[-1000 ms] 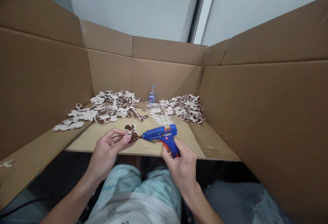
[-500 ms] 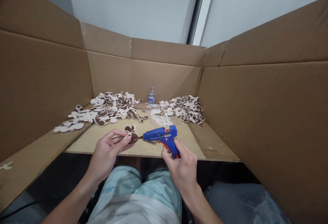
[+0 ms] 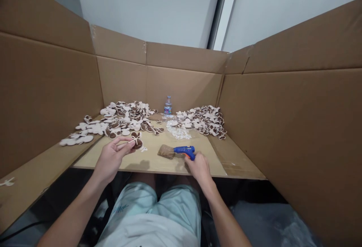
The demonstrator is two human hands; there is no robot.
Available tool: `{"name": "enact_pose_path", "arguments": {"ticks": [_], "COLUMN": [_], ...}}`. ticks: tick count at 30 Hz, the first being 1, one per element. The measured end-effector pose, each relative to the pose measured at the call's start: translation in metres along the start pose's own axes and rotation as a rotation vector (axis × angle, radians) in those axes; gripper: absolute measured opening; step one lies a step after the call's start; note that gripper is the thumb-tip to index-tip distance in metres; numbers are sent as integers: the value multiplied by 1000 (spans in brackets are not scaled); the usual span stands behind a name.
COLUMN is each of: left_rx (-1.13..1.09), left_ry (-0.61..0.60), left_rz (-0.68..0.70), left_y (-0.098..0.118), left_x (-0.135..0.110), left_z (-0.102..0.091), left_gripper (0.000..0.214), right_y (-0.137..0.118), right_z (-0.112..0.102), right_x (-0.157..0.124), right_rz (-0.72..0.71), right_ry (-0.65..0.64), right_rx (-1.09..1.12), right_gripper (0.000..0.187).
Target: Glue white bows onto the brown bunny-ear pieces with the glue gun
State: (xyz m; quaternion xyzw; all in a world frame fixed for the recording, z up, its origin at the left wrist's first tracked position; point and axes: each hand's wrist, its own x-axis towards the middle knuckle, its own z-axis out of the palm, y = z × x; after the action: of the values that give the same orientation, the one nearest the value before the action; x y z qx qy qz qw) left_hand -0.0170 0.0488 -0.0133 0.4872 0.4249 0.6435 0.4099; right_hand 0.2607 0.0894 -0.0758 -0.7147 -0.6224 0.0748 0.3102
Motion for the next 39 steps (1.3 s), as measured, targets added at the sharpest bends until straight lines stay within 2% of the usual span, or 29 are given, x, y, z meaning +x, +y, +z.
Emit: {"name": "enact_pose_path", "arguments": {"ticks": [4,9,11,14,16,17,21,24,32,39], "left_rx": [-49,-73,-73,-62,-65,-72,-104,-113,-109,-78], "left_ry": [52,99,112,109,107,109,112,107,88,61], "left_rz": [-30,-37,-41,-61,-65,-62,-48,-45,-44,-67], "left_y": [-2,-8,-11,-14,-15,-15,-15,-15,-14,-12], "left_x": [10,19,21,23,22,22,22,23,21,19], "left_z": [-9,-20,-23,-25,-25,-25,-25,-25,-25,-20], "left_gripper": [33,40,41,40,38,37,37,37,34,35], "right_y": [6,4,-4,-31,-57,-72,-123,-143,-151,-151], "right_z": [17,18,18,25,38,46,81,96,101,95], "right_x": [3,-6,-10,-11,-7,-3,15,23,19,24], "right_rz": [31,29,-16,-219,-385,-448,-541,-562,-599,-556], "right_ry": [-12,50,84,23,-102,-166,-310,-389,-436,-394], "right_rx": [-84,-206,-236,-222,-190,-178,-220,-283,-329,-174], "right_gripper": [31,47,53,37,20,18,25,27,31,31]}}
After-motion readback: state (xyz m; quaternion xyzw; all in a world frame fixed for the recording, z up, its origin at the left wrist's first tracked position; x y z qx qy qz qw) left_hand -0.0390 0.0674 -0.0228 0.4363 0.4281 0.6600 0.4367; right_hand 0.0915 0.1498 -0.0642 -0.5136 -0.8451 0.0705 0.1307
